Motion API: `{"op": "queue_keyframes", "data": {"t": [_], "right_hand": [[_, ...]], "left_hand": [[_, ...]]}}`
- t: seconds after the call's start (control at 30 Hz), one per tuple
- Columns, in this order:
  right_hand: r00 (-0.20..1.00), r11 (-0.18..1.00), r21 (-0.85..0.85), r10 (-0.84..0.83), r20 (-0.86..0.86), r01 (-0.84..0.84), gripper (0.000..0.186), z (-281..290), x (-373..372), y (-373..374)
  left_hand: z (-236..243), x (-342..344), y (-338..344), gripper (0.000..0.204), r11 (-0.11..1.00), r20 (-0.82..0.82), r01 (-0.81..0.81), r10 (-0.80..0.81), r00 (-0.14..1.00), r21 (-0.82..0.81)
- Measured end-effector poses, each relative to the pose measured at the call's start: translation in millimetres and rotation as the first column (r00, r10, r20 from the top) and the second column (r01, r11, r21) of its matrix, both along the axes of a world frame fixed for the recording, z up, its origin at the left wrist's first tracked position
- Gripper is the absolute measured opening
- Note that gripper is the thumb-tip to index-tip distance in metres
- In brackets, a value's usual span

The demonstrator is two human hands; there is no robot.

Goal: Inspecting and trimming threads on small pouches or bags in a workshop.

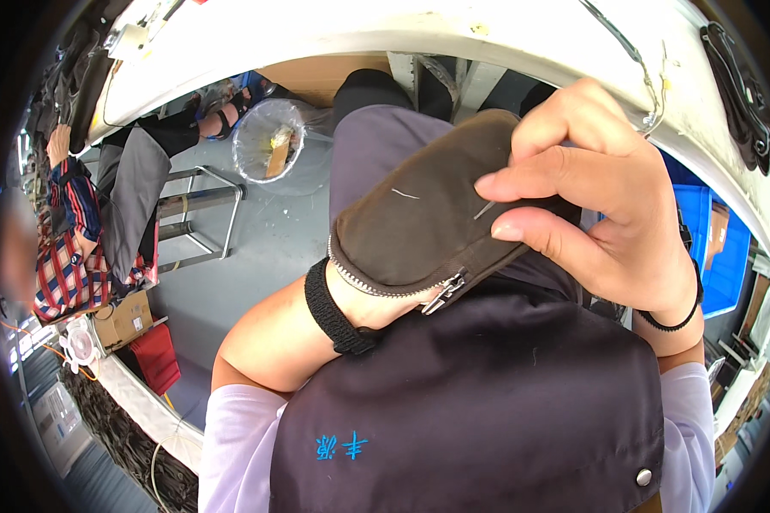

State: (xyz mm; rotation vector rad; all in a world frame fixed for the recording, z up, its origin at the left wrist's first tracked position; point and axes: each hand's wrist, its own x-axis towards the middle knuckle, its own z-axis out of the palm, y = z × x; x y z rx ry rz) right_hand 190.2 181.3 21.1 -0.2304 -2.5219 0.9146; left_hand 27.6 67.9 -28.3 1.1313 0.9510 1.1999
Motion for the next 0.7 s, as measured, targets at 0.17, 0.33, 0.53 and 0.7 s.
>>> {"op": "queue_keyframes", "data": {"t": [0.17,0.33,0.53,0.7], "right_hand": [[0.998,0.994,-0.082,-0.07,0.003,0.07,0.011,-0.4,-7.8,-11.2],[0.992,0.987,-0.154,-0.07,-0.105,0.053,0.013,5.2,-15.8,-13.4],[0.997,1.0,0.021,-0.007,-0.078,0.008,0.018,0.0,-29.1,-23.7],[0.983,0.999,0.007,-0.049,-0.178,0.051,0.011,-0.9,-29.3,-16.8]], "left_hand": [[12.7,1.6,-4.5,0.05,0.998,-0.144,0.033,-0.024,0.989,0.056],[15.1,9.3,-13.8,0.041,1.0,0.104,-0.023,0.024,0.994,-0.011],[2.6,-0.4,-13.8,0.037,0.994,-0.262,0.107,-0.108,0.959,-0.02],[13.8,4.4,-7.1,0.038,0.987,-0.272,0.001,0.043,0.961,0.159]]}}
